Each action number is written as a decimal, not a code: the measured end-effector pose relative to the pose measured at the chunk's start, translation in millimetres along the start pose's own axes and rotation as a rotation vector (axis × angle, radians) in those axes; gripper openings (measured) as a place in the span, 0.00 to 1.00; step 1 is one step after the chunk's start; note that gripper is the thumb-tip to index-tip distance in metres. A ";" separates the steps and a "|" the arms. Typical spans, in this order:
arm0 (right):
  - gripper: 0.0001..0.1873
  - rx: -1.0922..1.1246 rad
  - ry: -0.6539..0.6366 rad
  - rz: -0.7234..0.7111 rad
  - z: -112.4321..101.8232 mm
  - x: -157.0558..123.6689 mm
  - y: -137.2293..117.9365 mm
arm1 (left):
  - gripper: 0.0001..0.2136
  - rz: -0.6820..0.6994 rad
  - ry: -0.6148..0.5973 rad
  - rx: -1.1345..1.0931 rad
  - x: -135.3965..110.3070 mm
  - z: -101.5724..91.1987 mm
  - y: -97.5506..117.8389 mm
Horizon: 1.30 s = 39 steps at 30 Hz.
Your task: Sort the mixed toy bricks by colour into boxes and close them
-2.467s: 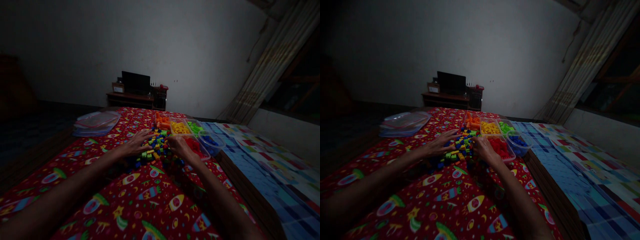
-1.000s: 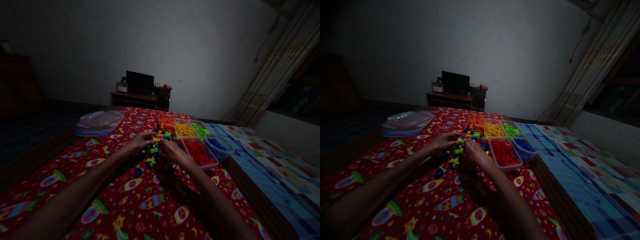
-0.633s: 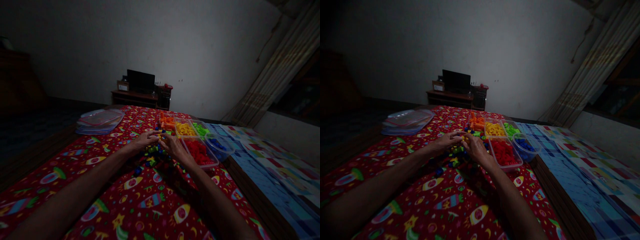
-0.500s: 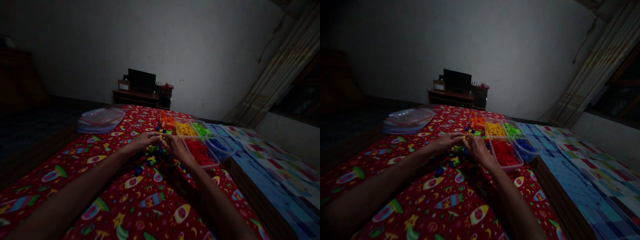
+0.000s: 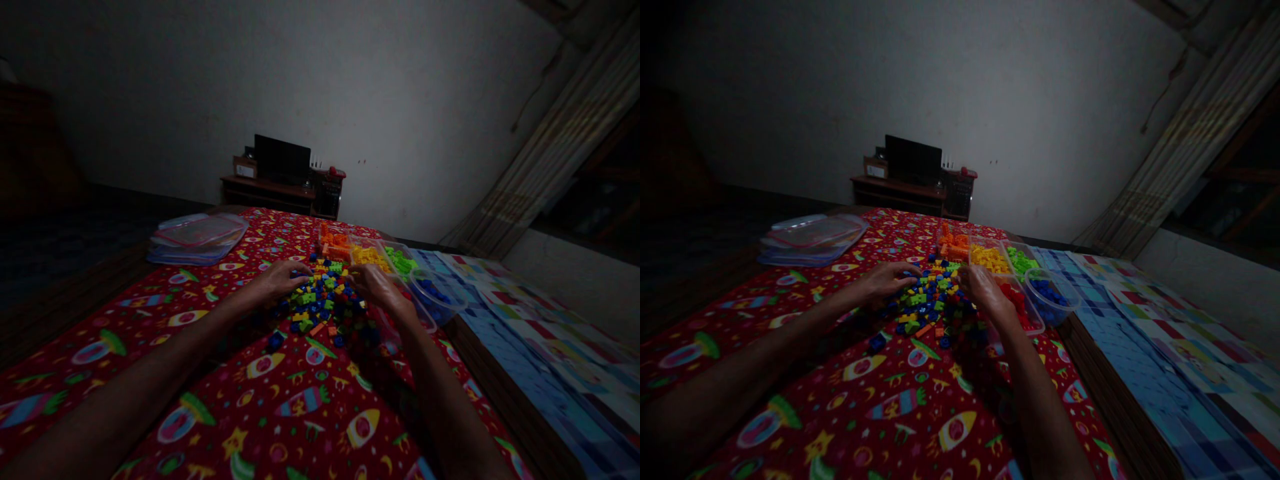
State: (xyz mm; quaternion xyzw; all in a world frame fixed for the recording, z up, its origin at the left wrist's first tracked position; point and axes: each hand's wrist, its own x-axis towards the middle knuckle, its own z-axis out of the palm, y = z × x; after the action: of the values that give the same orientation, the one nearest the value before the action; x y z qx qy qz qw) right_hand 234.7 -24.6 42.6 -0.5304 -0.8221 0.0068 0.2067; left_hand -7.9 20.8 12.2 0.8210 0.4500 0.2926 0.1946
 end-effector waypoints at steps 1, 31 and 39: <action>0.10 0.000 0.028 0.039 -3.1 3.2 6.9 | 0.17 0.003 -0.015 0.011 -0.8 -0.5 1.7; 0.19 0.355 0.277 0.325 -43.4 81.1 69.3 | 0.13 0.201 -0.162 0.150 -9.6 -10.7 5.0; 0.15 0.517 0.119 0.088 -4.9 36.7 -0.5 | 0.11 0.268 -0.246 0.232 -12.0 7.4 -2.9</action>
State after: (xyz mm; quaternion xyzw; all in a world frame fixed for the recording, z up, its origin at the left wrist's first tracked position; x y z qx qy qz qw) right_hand 223.0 6.2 59.4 -0.4946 -0.7556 0.1944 0.3829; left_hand -10.0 11.7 1.3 0.9198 0.3406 0.1599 0.1116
